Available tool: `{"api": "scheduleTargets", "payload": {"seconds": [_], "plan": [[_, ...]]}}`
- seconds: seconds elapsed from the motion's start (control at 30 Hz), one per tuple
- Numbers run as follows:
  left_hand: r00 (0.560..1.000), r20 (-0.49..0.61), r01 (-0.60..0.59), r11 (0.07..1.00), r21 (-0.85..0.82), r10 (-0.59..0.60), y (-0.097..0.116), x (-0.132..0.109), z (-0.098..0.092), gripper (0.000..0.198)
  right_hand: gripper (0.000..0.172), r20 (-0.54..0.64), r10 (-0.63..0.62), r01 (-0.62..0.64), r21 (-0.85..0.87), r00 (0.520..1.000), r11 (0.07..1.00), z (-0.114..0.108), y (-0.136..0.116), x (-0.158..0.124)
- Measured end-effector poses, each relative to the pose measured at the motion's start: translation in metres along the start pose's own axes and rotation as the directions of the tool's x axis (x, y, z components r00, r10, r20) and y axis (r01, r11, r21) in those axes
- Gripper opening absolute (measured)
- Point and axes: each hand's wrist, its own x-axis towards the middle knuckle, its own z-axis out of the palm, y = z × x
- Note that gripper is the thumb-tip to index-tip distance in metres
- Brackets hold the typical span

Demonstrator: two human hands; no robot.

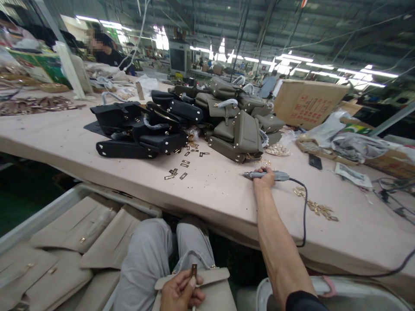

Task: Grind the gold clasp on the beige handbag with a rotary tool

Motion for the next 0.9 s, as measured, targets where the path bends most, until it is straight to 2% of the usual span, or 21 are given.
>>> {"api": "scheduleTargets", "payload": {"seconds": [0.53,0.9], "plan": [[0.998,0.061,-0.019,1.000,0.025,0.018,-0.0023,0.0015,-0.0054,0.062,0.017,0.004,-0.002,0.002,-0.008,1.000,1.000,-0.0034,0.0004,-0.0025],[0.999,0.047,0.004,1.000,0.024,-0.005,-0.0029,0.0018,-0.0049,0.062,0.018,-0.024,-0.017,0.017,-0.020,1.000,1.000,-0.0041,-0.0042,-0.0100]]}}
